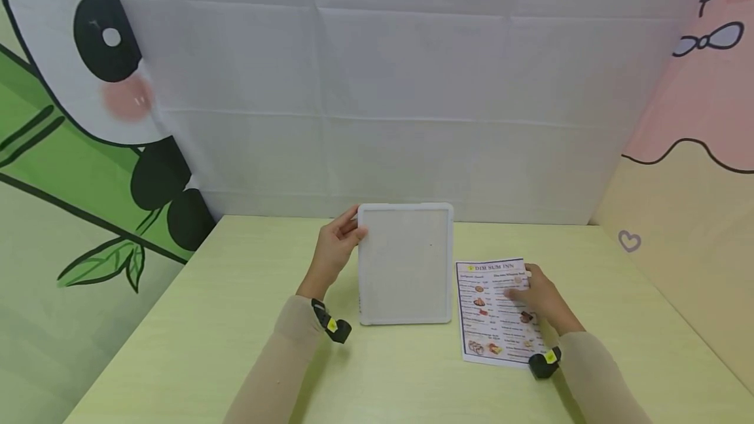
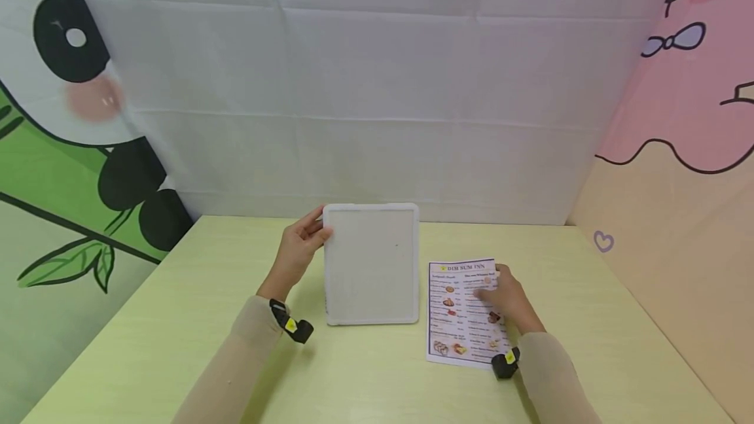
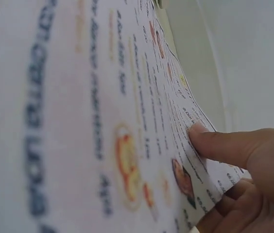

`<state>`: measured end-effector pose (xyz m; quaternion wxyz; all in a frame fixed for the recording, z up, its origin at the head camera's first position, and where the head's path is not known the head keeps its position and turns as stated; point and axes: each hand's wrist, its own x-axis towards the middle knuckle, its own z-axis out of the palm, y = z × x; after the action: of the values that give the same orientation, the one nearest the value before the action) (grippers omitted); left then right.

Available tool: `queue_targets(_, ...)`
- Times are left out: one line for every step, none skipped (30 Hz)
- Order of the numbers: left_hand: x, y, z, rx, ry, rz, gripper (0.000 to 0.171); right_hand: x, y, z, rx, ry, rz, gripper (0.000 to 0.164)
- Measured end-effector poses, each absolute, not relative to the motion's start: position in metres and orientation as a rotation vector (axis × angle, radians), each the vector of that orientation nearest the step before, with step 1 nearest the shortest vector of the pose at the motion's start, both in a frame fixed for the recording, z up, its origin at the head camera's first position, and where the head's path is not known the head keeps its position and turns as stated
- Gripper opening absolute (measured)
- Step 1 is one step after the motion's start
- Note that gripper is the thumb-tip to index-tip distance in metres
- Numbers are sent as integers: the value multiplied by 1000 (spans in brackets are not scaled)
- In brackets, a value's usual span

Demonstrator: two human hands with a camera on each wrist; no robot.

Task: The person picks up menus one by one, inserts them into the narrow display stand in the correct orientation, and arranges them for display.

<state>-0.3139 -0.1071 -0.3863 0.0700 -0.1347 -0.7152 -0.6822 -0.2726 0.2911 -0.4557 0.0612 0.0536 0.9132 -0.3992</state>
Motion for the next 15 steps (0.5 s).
queue_targets(-314, -107, -386, -410, -2155, -2044, 57, -273, 292, -455, 162, 2759, -1208, 78)
queue_targets(-314, -107, -386, -413, -2154, -2040, 57, -273, 292, -455, 162, 2756, -1205, 75)
queue_targets(-314, -107, -386, -413, -2152, -2041, 57, -273, 293, -454, 165, 2754, -1200, 72)
queue_targets(-314, -107, -386, -415, -2153, -2040, 57, -273, 294, -454, 167, 2750, -1195, 69)
queue_targets(-314, -107, -386, -417, -2153, -2038, 57, -273, 294, -453, 167, 2752, -1185, 67)
queue_targets(-314, -107, -386, -416, -2152, -2039, 57, -272, 294, -452, 163, 2757, -1177, 64)
queue_targets(-314, -107, -386, -419, -2153, -2036, 57, -272, 295, -451, 163, 2761, -1169, 62)
queue_targets(-314, -107, -386, -416, -2149, -2043, 56, -272, 295, -451, 160, 2763, -1166, 60)
queue_targets(-313, -108, -386, -414, -2148, -2044, 56, -272, 295, -450, 158, 2766, -1162, 57)
queue_targets(-313, -108, -385, -413, -2146, -2045, 56, -272, 295, -450, 158, 2766, -1164, 56)
queue_targets(-313, -108, -385, -412, -2146, -2046, 56, -272, 295, -450, 158, 2765, -1164, 55)
queue_targets(-313, -108, -385, -410, -2144, -2047, 55, -272, 295, -450, 162, 2762, -1164, 54)
queue_targets(-312, -108, -385, -409, -2146, -2043, 55, -272, 295, -450, 165, 2761, -1164, 53)
queue_targets(-312, -107, -384, -406, -2145, -2046, 55, -272, 295, -450, 171, 2757, -1166, 53)
queue_targets(-312, -107, -384, -407, -2147, -2043, 55, -272, 295, -450, 180, 2751, -1167, 53)
